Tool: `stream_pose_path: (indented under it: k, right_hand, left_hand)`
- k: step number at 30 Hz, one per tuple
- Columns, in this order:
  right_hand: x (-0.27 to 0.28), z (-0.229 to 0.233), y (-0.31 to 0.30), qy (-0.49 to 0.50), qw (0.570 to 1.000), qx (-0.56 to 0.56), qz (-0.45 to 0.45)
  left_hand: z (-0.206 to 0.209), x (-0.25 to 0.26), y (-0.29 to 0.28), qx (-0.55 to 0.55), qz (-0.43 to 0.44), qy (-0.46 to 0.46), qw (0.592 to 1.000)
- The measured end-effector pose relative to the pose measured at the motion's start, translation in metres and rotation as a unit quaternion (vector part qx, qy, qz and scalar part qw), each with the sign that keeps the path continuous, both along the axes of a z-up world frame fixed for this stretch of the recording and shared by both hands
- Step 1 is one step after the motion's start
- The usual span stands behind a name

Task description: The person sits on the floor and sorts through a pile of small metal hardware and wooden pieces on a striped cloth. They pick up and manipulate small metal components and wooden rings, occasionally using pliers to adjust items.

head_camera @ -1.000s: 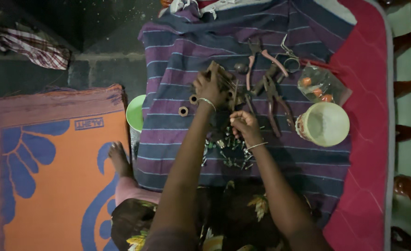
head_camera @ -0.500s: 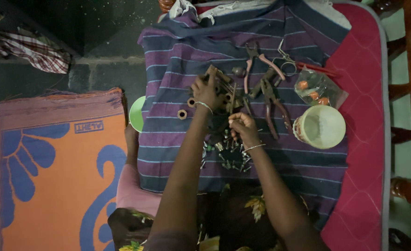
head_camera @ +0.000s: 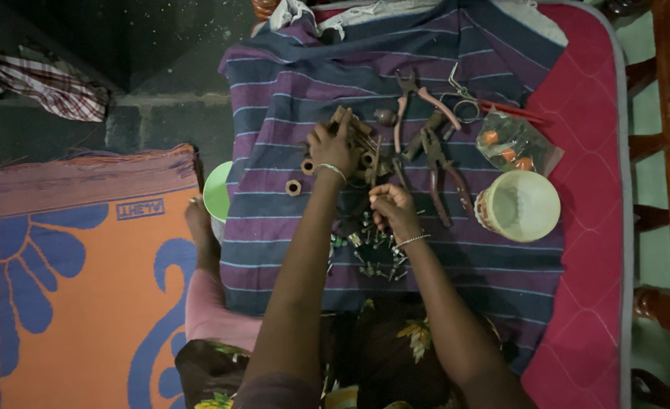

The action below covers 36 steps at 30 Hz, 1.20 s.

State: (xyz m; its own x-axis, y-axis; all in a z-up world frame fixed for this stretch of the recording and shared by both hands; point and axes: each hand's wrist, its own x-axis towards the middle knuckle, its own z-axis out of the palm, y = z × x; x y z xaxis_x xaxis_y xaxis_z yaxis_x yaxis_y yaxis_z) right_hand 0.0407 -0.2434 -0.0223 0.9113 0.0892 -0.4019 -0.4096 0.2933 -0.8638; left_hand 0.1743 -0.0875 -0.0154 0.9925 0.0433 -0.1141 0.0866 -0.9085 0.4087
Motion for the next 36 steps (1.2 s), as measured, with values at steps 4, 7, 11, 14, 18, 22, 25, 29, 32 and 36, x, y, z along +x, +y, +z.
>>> stream_pose_path:
  k: [4,7,11,14,18,22,25,29,32,36]
  right_hand:
    - [0.001,-0.003,-0.001,-0.008,1.000,0.000,0.004]
    - [-0.002,-0.006,-0.003,0.008,1.000,0.008,0.004]
    - [-0.001,-0.010,-0.004,-0.010,1.000,0.010,0.007]
    - [0.000,-0.012,-0.004,-0.016,1.000,0.004,0.009]
    - [-0.001,-0.011,-0.003,-0.001,1.000,-0.007,0.009]
    - [-0.001,-0.010,-0.005,0.010,1.000,-0.004,0.008]
    - [0.001,-0.014,-0.003,-0.001,1.000,-0.001,0.008]
    - [0.001,-0.016,-0.004,-0.008,1.000,-0.001,0.009]
    - [0.001,-0.012,-0.004,0.004,1.000,-0.006,0.013]
    - [0.001,-0.005,-0.003,0.005,1.000,-0.008,0.014]
  left_hand:
    - [0.006,-0.002,0.000,-0.006,-0.004,-0.004,1.000]
    - [0.001,-0.003,0.000,0.007,-0.001,-0.011,1.000]
    - [-0.003,0.000,-0.001,0.018,-0.004,-0.013,1.000]
    - [-0.001,0.000,0.000,0.011,-0.007,0.002,1.000]
    - [-0.002,-0.002,0.000,-0.001,0.001,-0.014,1.000]
    - [-0.004,-0.002,-0.002,-0.011,0.008,-0.039,0.999]
    - [-0.005,0.001,-0.001,0.017,-0.001,-0.040,0.999]
    - [-0.003,-0.001,-0.001,0.000,0.003,-0.019,1.000]
    - [0.000,-0.003,-0.001,-0.002,0.006,-0.019,1.000]
    - [0.004,-0.004,-0.002,0.002,0.003,-0.019,1.000]
